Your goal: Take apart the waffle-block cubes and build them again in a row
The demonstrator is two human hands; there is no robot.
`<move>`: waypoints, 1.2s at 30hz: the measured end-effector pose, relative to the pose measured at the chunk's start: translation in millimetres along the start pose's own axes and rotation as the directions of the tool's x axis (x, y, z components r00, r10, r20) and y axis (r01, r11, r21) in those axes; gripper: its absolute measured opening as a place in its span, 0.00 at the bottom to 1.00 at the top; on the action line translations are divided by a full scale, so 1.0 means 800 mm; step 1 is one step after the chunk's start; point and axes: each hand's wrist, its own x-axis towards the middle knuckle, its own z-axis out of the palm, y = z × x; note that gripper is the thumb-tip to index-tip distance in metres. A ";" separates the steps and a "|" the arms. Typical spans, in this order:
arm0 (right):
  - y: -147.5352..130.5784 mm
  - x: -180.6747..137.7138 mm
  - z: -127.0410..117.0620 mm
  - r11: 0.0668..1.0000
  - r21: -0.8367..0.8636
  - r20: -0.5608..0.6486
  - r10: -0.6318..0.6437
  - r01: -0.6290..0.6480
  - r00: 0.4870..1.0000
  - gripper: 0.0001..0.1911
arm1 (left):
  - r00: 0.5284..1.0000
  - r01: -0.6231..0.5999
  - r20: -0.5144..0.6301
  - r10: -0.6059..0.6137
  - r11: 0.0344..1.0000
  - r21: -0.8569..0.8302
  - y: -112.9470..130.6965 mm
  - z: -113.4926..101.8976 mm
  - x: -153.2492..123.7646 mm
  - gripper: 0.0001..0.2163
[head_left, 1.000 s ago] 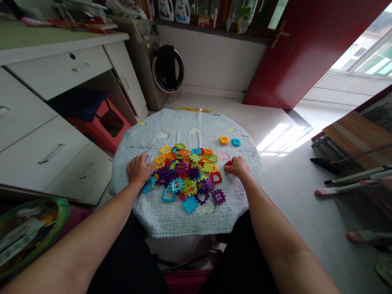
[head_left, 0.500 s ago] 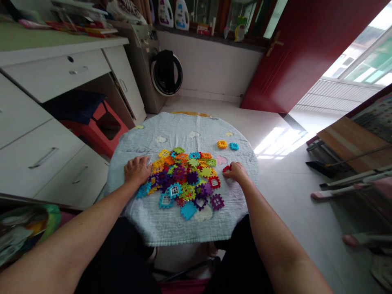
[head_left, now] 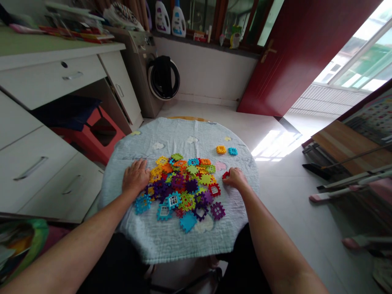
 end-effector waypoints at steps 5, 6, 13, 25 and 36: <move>-0.016 0.025 -0.019 0.998 0.052 -0.147 -0.035 0.043 0.988 0.24 | 0.999 -0.024 -0.023 0.024 1.000 0.015 -0.005 0.007 0.001 0.24; -0.022 0.035 -0.024 0.995 0.058 -0.187 -0.068 0.081 0.980 0.25 | 0.999 -0.031 -0.029 0.032 0.999 0.015 -0.005 0.007 0.000 0.24; -0.082 0.117 -0.057 0.952 -0.022 -0.233 -0.301 0.304 0.925 0.25 | 0.996 -0.054 -0.074 0.058 0.997 0.056 -0.005 0.010 0.002 0.23; -0.106 0.191 -0.046 0.921 -0.187 0.025 -0.344 0.343 0.939 0.27 | 0.989 -0.076 -0.119 0.084 0.994 0.074 -0.012 0.020 0.002 0.23; -0.113 0.187 -0.050 0.889 -0.250 0.032 -0.388 0.384 0.921 0.21 | 0.990 -0.073 -0.116 0.087 0.991 0.114 -0.012 0.019 0.003 0.22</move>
